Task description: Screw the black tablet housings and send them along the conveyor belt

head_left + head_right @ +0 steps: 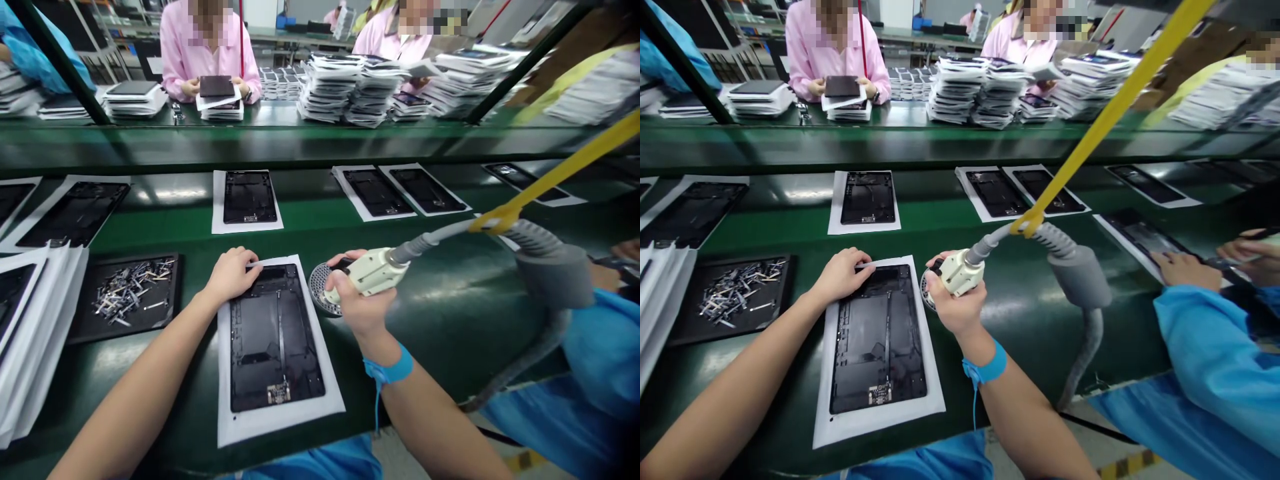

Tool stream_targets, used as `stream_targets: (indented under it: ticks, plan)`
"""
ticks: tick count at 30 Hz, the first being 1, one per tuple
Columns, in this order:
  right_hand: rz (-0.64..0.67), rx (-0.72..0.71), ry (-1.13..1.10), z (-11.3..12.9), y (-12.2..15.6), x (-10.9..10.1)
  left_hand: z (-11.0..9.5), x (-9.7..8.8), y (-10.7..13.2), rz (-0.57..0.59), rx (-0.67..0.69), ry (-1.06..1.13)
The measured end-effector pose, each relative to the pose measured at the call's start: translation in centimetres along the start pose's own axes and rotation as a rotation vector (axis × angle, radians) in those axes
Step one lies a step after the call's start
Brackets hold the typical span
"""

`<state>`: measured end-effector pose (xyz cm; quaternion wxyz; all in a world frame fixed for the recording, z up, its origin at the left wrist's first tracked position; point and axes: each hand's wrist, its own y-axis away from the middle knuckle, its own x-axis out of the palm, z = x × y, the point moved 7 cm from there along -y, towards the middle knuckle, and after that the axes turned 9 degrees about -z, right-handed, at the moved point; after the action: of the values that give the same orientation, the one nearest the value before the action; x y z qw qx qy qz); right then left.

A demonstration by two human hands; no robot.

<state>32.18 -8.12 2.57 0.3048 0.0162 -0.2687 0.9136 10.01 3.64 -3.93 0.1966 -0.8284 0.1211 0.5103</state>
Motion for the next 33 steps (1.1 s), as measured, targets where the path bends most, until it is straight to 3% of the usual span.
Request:
stream_targets:
  ticks: [11, 16, 20, 23, 25, 30, 33]
  plan:
    - [0.002, 0.001, 0.017, -0.4, 0.1, 0.1, 0.3, 0.2, 0.2, -0.010, 0.050, -0.005]
    - [-0.021, -0.002, -0.019, 0.7, 0.3, -0.1, 0.1, 0.5, -1.0, -0.042, 0.091, -0.002]
    - [0.152, 0.084, -0.166, 2.1, 3.1, 1.9, 0.1, -0.4, -1.7, -0.123, 0.014, -0.058]
    - [0.341, 0.139, -0.226, 2.8, 6.5, 3.8, -0.5, -1.9, 0.2, -0.190, -0.018, -0.086]
    - [0.418, 0.147, -0.231, 2.7, 8.1, 4.4, -0.9, -2.7, 2.4, -0.170, -0.047, -0.100]
    - [0.466, 0.132, -0.229, 2.1, 9.2, 4.8, 0.0, -3.6, 8.8, 0.016, -0.281, -0.250]
    - [0.469, 0.101, -0.213, 2.1, 9.0, 4.9, 0.1, -3.6, 11.2, 0.111, -0.348, -0.305]
